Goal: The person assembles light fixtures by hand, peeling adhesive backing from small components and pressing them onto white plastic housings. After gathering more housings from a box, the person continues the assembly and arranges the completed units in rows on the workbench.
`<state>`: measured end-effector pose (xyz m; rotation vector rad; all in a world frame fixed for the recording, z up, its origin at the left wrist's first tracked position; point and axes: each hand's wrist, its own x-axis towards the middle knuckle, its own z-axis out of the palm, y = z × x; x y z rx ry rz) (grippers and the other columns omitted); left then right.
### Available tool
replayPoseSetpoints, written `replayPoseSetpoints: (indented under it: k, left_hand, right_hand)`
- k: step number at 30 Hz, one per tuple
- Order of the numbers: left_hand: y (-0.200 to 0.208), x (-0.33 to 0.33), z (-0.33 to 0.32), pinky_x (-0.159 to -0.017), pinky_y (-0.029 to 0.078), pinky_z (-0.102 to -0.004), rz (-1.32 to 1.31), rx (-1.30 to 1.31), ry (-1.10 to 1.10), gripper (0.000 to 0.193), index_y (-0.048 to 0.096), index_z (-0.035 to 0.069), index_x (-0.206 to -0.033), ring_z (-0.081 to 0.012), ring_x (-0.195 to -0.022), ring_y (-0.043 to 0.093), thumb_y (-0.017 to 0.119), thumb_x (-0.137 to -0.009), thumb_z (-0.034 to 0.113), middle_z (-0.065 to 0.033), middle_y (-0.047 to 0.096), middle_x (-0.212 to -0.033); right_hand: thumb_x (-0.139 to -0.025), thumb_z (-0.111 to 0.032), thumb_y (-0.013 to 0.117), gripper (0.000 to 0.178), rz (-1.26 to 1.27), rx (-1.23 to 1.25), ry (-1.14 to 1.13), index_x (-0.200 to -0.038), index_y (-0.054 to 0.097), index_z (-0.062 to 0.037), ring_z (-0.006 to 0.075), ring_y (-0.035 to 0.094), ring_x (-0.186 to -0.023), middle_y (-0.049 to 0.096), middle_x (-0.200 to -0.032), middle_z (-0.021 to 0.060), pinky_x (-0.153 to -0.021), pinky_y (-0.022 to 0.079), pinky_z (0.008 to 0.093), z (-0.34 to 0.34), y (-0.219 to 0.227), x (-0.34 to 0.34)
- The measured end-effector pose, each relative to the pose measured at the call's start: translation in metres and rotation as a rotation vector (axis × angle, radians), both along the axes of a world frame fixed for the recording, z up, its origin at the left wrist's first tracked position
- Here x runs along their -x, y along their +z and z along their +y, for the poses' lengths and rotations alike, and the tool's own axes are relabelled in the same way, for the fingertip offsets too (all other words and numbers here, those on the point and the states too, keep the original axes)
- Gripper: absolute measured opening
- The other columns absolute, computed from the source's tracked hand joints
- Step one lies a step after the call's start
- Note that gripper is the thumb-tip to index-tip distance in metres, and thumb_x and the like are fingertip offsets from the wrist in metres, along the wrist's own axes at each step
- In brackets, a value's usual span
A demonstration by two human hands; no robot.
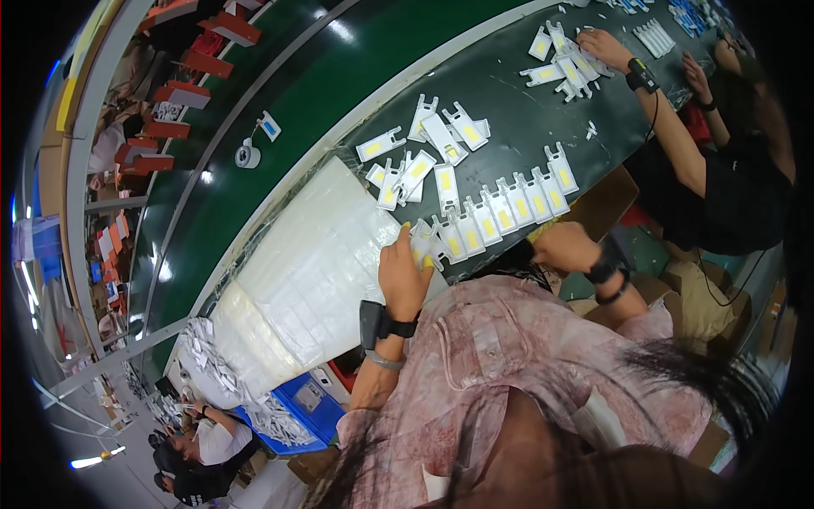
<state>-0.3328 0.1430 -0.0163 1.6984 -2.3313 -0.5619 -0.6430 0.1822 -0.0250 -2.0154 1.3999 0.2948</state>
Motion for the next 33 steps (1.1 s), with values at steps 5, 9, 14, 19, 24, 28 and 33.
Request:
replayPoseSetpoints:
  k: [5,9,14,19,24,28,33]
  left_hand:
    - [-0.039,0.011,-0.004,-0.082,0.047,-0.0384,0.659,-0.499,0.234,0.075,0.043,-0.002,-0.131,-0.0328,-0.092,0.056,0.073,-0.063,0.002,-0.0174,0.060,-0.103]
    - [-0.043,0.063,-0.008,-0.077,0.048,-0.0333,0.536,-0.394,0.059,0.075,0.041,0.002,-0.134,-0.0268,-0.093,0.056,0.071,-0.065,0.000,-0.0146,0.057,-0.106]
    - [-0.031,0.090,-0.025,-0.078,0.048,-0.0339,0.570,-0.316,-0.172,0.072,0.040,0.001,-0.135,-0.0271,-0.100,0.054,0.070,-0.069,0.001,-0.0169,0.051,-0.115]
    - [-0.040,0.078,-0.079,-0.092,0.044,-0.0412,0.315,-0.112,-0.167,0.047,0.055,0.002,-0.117,-0.0384,-0.107,0.051,0.066,-0.072,0.001,-0.0180,0.052,-0.120]
    - [-0.065,0.089,-0.138,-0.094,0.043,-0.0418,0.086,0.193,-0.266,0.038,0.057,0.006,-0.119,-0.0331,-0.116,0.049,0.055,-0.081,0.003,-0.0140,0.053,-0.125]
    - [-0.091,0.081,-0.177,-0.104,0.034,-0.0478,-0.079,0.378,-0.430,0.032,0.060,0.009,-0.115,-0.0304,-0.129,0.041,0.055,-0.084,0.010,-0.0116,0.051,-0.133]
    - [-0.101,0.069,-0.206,-0.099,0.037,-0.0457,-0.105,0.336,-0.472,0.031,0.063,0.012,-0.108,-0.0272,-0.114,0.052,0.060,-0.077,0.012,-0.0070,0.061,-0.115]
  right_hand:
    - [-0.084,-0.022,0.068,0.023,-0.296,0.060,-0.510,-0.092,0.065,-0.0009,0.0195,0.065,-0.079,0.068,-0.089,0.0092,-0.068,0.050,0.0311,0.020,-0.008,0.010]
    - [-0.097,-0.021,0.055,0.032,-1.263,-0.393,-0.880,-0.123,0.049,-0.0022,0.0071,0.057,-0.090,0.061,-0.107,0.0002,-0.075,0.046,0.0219,-0.001,-0.039,-0.049]
    - [-0.095,-0.018,0.057,0.025,-1.178,-0.213,-1.139,-0.115,0.053,-0.0036,0.0052,0.050,-0.063,0.057,-0.077,-0.0003,-0.054,0.042,0.0220,-0.026,-0.069,-0.054]
    - [-0.087,-0.011,0.066,0.019,-0.715,0.315,-0.891,-0.099,0.056,-0.0001,0.0098,0.053,-0.055,0.061,-0.065,0.0048,-0.052,0.042,0.0266,-0.090,-0.085,0.024]
    - [-0.079,-0.014,0.074,0.027,-0.511,0.515,-0.823,-0.094,0.059,0.0024,0.0230,0.056,-0.050,0.059,-0.060,0.0120,-0.051,0.044,0.0328,-0.134,-0.115,0.043]
    - [-0.076,-0.022,0.073,0.035,0.017,0.779,-0.575,-0.104,0.061,-0.0051,0.0288,0.058,-0.092,0.062,-0.096,0.0114,-0.072,0.047,0.0398,-0.154,-0.090,0.008]
    - [-0.072,-0.027,0.075,0.046,-0.299,0.861,-0.387,-0.112,0.060,-0.0092,0.0282,0.053,-0.098,0.057,-0.101,0.0079,-0.078,0.043,0.0406,-0.176,-0.087,-0.018]
